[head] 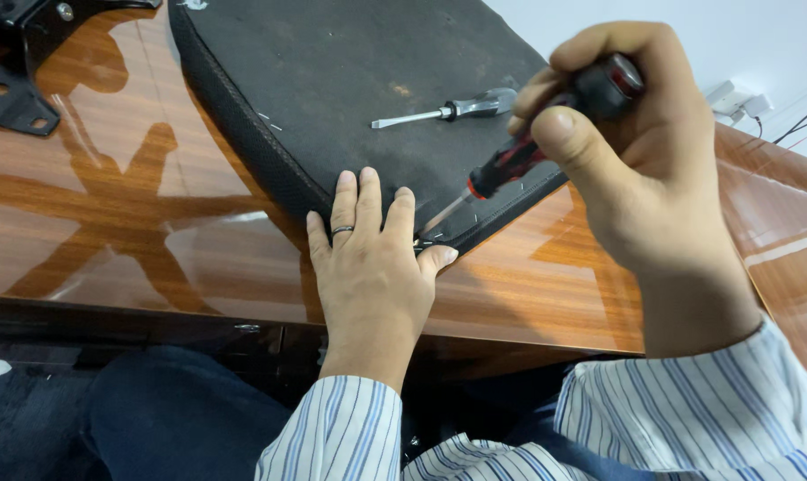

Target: The person uses a screwdriver to tighten screws along the edge of a black chair seat placed on a wooden table. They switch between two screwdrivers and continue fastening screws around the perimeter.

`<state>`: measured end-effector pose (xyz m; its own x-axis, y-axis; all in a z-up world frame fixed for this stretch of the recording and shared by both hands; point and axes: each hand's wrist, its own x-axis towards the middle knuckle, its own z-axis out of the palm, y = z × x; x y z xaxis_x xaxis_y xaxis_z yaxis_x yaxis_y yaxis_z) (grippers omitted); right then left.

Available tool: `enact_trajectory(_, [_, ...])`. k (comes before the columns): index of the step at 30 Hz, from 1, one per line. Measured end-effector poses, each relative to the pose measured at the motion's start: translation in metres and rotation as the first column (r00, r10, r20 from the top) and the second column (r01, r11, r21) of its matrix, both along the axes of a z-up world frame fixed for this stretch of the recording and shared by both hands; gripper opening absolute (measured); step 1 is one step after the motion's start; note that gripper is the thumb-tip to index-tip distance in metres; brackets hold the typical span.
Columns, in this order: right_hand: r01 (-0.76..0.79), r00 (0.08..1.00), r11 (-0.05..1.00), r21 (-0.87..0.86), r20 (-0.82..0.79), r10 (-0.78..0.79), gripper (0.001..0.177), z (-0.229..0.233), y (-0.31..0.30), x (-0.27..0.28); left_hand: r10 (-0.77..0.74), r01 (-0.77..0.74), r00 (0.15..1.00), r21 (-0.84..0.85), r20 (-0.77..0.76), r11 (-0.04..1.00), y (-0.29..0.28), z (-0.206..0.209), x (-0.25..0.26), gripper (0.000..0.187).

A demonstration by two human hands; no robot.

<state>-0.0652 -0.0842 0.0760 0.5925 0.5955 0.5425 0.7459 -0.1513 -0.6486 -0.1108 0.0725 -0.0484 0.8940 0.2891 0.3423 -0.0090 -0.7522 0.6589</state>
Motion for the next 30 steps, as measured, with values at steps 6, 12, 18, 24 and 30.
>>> enact_trajectory(6, [0.258, 0.964, 0.937, -0.235, 0.131, -0.233, 0.027, 0.021, 0.014, -0.005, -0.004, 0.004, 1.000, 0.004, -0.026, 1.000, -0.002, 0.000, 0.002, 0.067])
enact_trajectory(12, [0.078, 0.986, 0.950, -0.301, 0.162, -0.029, 0.029, 0.037, 0.018, 0.003, -0.110, 0.102, 0.991, -0.098, -0.077, 0.990, 0.015, 0.023, -0.003, 0.047])
enact_trajectory(18, [-0.050, 0.986, 0.916, -0.397, 0.129, 0.109, 0.030, 0.051, 0.017, 0.009, -0.302, 0.279, 0.953, -0.472, 0.029, 0.836, 0.027, 0.060, -0.006, 0.035])
enact_trajectory(24, [0.147, 0.974, 0.785, -0.601, 0.228, -0.008, 0.043, 0.068, 0.027, 0.010, -0.182, 0.119, 0.979, -0.460, -0.095, 0.880, 0.018, 0.083, -0.002, 0.025])
enact_trajectory(30, [0.413, 0.910, 0.428, -0.804, 0.340, -0.238, 0.037, 0.084, 0.042, 0.008, -0.207, 0.115, 0.970, -0.508, -0.128, 0.854, 0.017, 0.075, 0.001, 0.029])
